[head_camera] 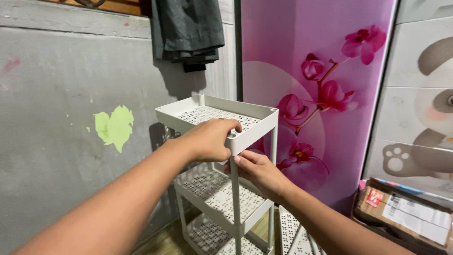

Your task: The person assembles a white plastic shelving unit by inserting vertical poles into perforated trays and securing them. The person repeatedly adjusts and reinserts the poles and trays to fit them together.

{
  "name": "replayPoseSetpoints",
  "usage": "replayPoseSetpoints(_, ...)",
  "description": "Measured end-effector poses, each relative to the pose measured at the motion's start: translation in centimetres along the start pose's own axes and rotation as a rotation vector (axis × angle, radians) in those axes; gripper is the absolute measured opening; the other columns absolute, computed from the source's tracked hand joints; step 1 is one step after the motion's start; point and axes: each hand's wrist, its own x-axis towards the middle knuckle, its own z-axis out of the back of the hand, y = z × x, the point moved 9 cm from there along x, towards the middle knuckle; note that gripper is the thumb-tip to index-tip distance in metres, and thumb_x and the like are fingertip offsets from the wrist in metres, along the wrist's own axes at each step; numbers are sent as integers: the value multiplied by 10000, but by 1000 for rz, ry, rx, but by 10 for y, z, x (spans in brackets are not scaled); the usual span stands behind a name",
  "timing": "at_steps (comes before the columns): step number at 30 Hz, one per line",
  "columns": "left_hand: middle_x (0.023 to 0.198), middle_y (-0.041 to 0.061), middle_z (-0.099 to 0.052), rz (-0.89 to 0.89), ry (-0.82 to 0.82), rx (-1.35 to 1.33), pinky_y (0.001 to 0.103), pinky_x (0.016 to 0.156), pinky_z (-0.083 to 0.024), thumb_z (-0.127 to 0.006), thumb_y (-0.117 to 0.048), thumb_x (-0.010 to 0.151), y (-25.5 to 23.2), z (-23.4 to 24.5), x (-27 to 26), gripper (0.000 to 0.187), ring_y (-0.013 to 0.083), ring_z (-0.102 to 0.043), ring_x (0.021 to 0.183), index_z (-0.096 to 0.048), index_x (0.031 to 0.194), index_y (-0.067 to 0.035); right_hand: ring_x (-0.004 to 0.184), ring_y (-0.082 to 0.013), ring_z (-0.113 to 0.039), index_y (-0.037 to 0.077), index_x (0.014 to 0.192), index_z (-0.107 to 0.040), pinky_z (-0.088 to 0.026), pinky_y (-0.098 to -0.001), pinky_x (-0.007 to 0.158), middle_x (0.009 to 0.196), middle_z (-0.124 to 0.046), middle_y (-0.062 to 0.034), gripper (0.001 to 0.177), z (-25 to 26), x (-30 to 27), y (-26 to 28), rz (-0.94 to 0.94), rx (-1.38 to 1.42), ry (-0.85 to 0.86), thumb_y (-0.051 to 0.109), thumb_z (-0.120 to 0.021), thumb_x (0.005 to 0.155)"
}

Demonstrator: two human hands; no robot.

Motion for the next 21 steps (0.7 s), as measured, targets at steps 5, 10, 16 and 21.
replayPoseSetpoints(5,1042,168,-733,-56,19,153,473,861,-523,-878,-162,567,-22,-1,-16,540,368,-671,1060,-649,1046,-64,858,-133,-593,41,1113,-648,-504,-301,837,905,-617,-28,274,-14,1,-16,23,200,-82,280,-538,1035)
replayPoseSetpoints(10,1071,206,-723,-128,-108,155,498,910,-508,-779,-87,706,-10,5,-13,433,405,-646,1104,-640,1110,-17,745,-108,-474,49,1023,-629,-426,-265,721,805,-526,4,316,-25,13,-15,171,151,-191,334,-506,1078)
replayPoseSetpoints(16,1107,266,-682,-114,-178,142,517,932,-493,-781,-118,699,12,12,-4,636,451,-627,1093,-577,1291,-14,684,-107,-444,56,978,-629,-399,-264,658,740,-487,10,319,-29,25,0,233,115,-226,335,-508,1077)
replayPoseSetpoints(21,1091,251,-697,-78,-193,154,510,938,-490,-791,-160,711,10,24,4,541,451,-637,1077,-614,1204,-26,622,-93,-393,65,989,-643,-351,-264,578,709,-456,19,298,-26,33,16,254,170,-239,328,-520,1056)
